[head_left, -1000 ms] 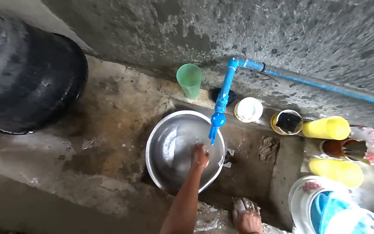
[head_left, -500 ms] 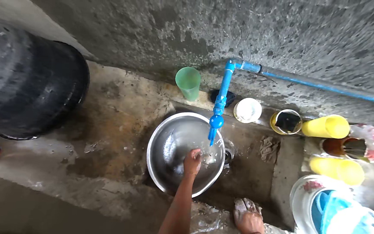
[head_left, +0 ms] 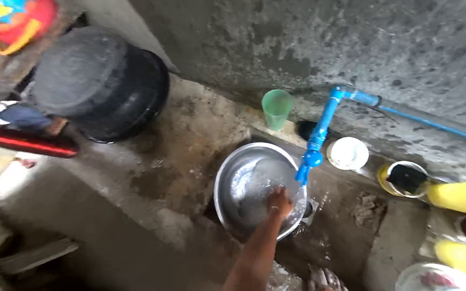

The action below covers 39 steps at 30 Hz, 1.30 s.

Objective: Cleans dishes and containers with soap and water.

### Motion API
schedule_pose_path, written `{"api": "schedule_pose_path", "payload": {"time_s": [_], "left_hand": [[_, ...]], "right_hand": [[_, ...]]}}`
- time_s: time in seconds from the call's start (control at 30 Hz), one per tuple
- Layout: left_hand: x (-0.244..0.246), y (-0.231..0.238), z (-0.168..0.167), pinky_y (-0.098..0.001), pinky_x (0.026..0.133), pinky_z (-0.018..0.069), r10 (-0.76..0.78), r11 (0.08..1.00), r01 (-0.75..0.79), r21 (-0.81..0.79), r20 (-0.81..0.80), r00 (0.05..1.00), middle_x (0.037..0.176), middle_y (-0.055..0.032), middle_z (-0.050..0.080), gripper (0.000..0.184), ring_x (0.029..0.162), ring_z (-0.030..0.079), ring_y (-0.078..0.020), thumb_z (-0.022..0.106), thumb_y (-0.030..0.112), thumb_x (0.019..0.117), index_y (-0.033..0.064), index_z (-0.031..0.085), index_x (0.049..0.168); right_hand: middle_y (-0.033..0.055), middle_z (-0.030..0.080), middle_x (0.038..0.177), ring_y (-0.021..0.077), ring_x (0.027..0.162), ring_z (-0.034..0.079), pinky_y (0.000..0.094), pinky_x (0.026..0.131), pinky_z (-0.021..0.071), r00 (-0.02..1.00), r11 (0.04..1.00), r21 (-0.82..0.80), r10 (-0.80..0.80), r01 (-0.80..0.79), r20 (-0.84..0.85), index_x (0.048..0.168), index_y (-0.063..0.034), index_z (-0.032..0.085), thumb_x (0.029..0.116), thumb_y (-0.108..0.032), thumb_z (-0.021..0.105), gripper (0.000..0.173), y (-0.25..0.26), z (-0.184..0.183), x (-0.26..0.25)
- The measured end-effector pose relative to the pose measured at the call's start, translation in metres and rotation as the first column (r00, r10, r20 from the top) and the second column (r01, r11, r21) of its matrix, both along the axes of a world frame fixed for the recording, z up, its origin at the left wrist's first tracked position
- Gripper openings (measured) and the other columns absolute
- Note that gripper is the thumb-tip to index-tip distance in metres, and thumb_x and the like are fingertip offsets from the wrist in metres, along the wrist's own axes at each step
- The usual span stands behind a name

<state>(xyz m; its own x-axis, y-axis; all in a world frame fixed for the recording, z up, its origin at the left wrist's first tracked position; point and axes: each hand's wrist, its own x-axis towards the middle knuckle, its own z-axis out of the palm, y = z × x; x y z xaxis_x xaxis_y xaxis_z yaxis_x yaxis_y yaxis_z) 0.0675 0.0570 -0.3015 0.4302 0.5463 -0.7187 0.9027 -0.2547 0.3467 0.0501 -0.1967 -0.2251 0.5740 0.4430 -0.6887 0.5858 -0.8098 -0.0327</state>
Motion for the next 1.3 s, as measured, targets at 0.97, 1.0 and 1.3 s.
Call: {"api": "schedule_pose_path", "payload": {"time_s": [0.97,1.0,1.3], "left_hand": [[-0.037,-0.025,0.015,-0.0461,0.111,0.0453,0.027,0.984,-0.003,-0.177,0.133,0.991,0.134,-0.0211,0.062,0.044,0.127,0.059,-0.0316,0.067,0.019,0.0960,0.0015,0.059,0.136],[-0.039,-0.023,0.013,-0.0465,0.110,0.0458,0.046,0.978,-0.016,-0.207,0.141,0.989,0.133,-0.0209,0.062,0.044,0.127,0.060,-0.0313,0.069,0.018,0.0946,0.0015,0.060,0.135],[-0.054,-0.023,0.017,-0.0491,0.112,0.0436,-0.061,0.963,0.103,-0.249,0.172,0.983,0.135,-0.0197,0.062,0.058,0.129,0.058,-0.0315,0.073,0.044,0.0924,0.0058,0.061,0.135]], "right_hand": [[0.0202,0.057,0.146,0.0394,0.139,0.050,0.0616,0.111,0.0402,0.996,0.999,0.032,-0.009,0.011,-0.090,0.138,-0.0043,0.063,0.1022,-0.040,0.046,0.054,-0.009,0.007,0.012],[0.0202,0.058,0.146,0.0397,0.139,0.051,0.0620,0.111,0.0400,0.996,0.999,0.038,-0.009,0.012,-0.084,0.137,-0.0049,0.064,0.1022,-0.041,0.046,0.053,-0.010,0.006,0.011],[0.0199,0.064,0.137,0.0388,0.133,0.057,0.0599,0.105,0.0462,1.000,0.996,0.091,0.010,-0.010,-0.001,0.128,-0.0038,0.069,0.1013,-0.037,0.045,0.049,-0.008,0.006,0.008]]}}
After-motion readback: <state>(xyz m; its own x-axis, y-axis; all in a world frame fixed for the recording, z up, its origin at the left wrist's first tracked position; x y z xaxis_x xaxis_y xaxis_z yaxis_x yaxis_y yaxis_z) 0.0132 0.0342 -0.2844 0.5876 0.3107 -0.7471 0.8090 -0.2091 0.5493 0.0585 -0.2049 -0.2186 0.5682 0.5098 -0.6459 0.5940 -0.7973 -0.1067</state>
